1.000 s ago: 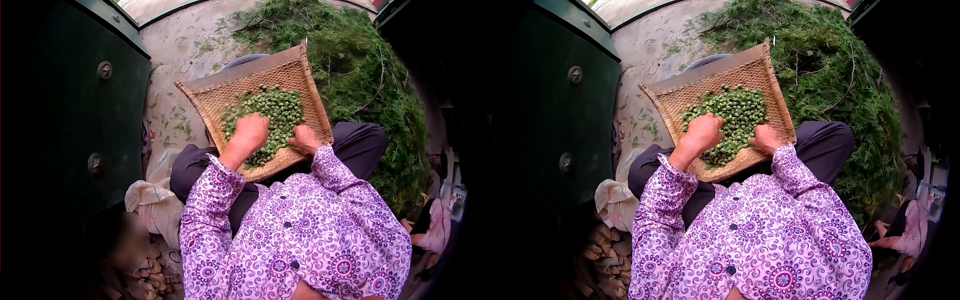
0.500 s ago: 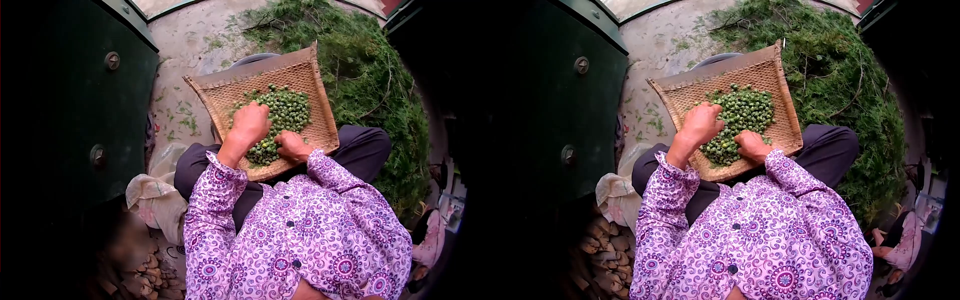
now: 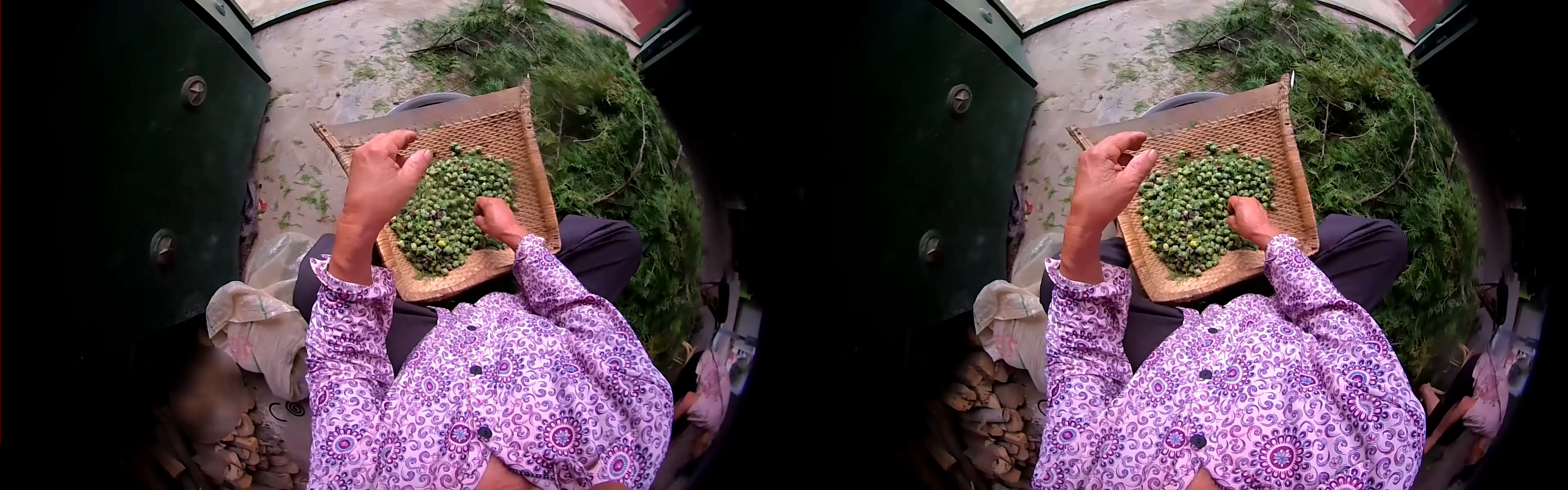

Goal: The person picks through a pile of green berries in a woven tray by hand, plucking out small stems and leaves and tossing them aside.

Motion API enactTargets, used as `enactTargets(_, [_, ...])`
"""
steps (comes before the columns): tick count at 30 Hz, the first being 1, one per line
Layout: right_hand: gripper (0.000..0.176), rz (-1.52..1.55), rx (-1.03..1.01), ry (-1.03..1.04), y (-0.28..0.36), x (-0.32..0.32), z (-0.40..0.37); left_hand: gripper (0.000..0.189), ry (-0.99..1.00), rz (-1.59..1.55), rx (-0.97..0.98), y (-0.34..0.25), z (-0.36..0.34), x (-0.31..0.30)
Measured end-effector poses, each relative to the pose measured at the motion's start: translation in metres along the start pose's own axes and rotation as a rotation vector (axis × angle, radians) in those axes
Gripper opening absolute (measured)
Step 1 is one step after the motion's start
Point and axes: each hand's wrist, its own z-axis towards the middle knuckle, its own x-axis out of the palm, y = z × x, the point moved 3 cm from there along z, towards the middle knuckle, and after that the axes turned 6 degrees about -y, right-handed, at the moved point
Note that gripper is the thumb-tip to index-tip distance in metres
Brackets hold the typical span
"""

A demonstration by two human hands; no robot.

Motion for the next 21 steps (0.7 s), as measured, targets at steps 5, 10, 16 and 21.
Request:
enactTargets(5, [0.023,0.100,0.024,-0.104,0.017,0.013,0.023,0.034,0.000,-0.028,-0.028,0.001,0.001,0.003])
enactTargets(10, [0.011,0.501,0.277,0.049,0.012,0.003,0.021,0.035,-0.003,0.033,0.009,-0.002,-0.001,0.004])
enactTargets(16, [0.004,1.070,0.465,0.168,0.031,-0.065,-0.010,0.037,0.138,0.057,-0.005,0.005,-0.006,0.031])
enactTargets(21, [0.005,1.522,0.439,0.197,0.054,-0.093,-0.019,0.048,0.460,-0.225,-0.143,0.024,-0.030,0.096])
